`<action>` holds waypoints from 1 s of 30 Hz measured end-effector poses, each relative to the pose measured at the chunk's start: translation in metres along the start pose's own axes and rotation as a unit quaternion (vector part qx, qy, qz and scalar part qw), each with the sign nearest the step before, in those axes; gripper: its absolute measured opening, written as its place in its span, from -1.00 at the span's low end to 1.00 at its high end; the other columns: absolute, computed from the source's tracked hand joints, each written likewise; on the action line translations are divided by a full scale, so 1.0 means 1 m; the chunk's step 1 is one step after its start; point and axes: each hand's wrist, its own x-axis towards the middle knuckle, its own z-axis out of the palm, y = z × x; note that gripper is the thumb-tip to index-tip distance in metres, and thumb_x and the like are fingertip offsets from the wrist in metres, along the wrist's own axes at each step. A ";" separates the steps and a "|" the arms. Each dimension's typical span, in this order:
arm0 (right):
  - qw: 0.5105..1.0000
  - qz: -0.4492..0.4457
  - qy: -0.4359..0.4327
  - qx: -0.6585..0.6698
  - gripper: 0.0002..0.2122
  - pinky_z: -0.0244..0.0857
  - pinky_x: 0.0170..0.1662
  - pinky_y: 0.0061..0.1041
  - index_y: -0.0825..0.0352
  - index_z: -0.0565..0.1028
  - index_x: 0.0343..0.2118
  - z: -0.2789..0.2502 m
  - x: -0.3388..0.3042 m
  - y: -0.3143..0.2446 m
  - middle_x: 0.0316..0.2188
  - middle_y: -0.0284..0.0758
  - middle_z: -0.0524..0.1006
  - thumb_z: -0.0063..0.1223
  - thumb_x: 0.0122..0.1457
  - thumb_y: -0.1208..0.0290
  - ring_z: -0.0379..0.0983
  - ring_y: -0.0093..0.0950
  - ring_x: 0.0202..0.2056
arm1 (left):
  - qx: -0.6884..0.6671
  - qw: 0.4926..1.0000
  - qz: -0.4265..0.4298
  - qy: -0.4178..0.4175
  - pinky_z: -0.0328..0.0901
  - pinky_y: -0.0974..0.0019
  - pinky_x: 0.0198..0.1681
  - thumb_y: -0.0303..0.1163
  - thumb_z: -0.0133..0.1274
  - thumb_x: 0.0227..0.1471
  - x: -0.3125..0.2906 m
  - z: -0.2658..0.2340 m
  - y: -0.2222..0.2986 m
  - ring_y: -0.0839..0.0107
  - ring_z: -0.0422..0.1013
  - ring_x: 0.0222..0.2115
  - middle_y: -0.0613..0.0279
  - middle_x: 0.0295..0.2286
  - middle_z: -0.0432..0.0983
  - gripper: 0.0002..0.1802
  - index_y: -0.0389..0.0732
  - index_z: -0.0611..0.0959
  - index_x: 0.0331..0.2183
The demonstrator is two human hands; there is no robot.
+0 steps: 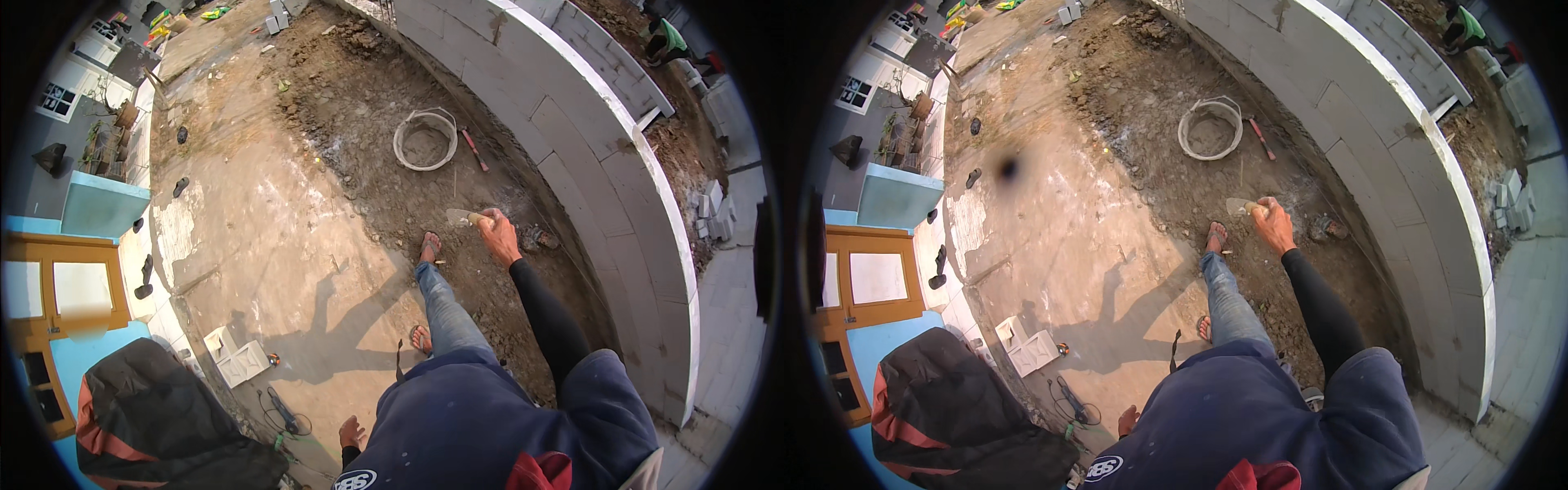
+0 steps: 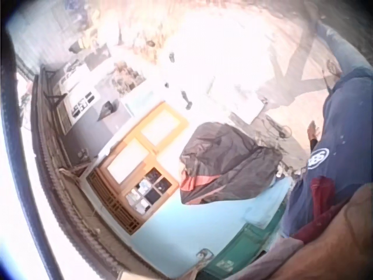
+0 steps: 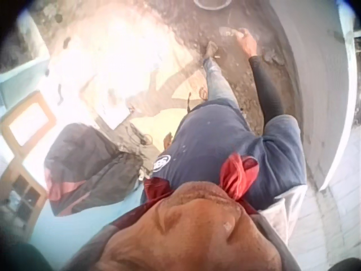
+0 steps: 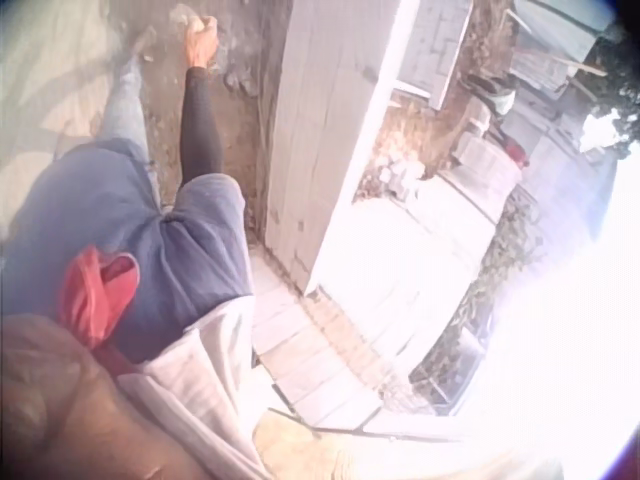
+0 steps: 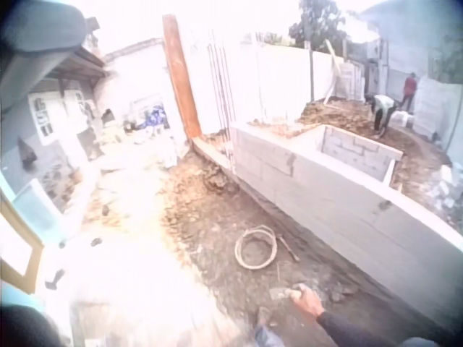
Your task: The person applies mortar to the edges of lightweight concrete blocks using a trowel and places them against a wall.
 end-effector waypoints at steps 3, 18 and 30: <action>1.000 -0.006 -0.005 -0.011 -0.58 0.40 -0.06 -0.17 0.32 0.52 -0.04 0.039 0.088 -0.014 -0.24 -0.03 0.63 0.03 0.17 0.09 0.58 -0.08 -0.16 | 0.206 0.977 0.053 -0.020 0.32 -0.08 -0.05 -0.11 0.09 0.16 -0.021 0.008 0.023 -0.08 0.35 0.06 0.00 0.10 0.33 -0.34 -0.19 0.36 0.20; 0.977 0.166 -0.065 -0.116 -0.59 0.42 -0.04 -0.14 0.29 0.54 0.03 0.233 0.367 0.062 -0.19 -0.08 0.63 0.14 0.19 0.14 0.57 -0.13 -0.15 | 0.175 0.979 0.066 0.082 0.34 0.23 -0.07 -0.09 0.14 0.17 -0.149 0.168 0.344 0.31 0.43 -0.01 0.19 0.00 0.47 -0.38 -0.21 0.46 0.16; 0.968 0.246 -0.029 -0.044 -0.18 0.35 0.02 -0.04 0.24 0.17 0.33 0.229 0.355 0.050 -0.05 0.11 0.52 -0.02 0.15 -0.26 0.49 0.04 -0.03 | 0.373 0.927 0.029 -0.017 0.38 0.23 -0.07 -0.07 0.05 0.22 -0.096 0.096 0.307 0.32 0.42 0.01 0.09 0.05 0.43 -0.40 -0.14 0.46 0.20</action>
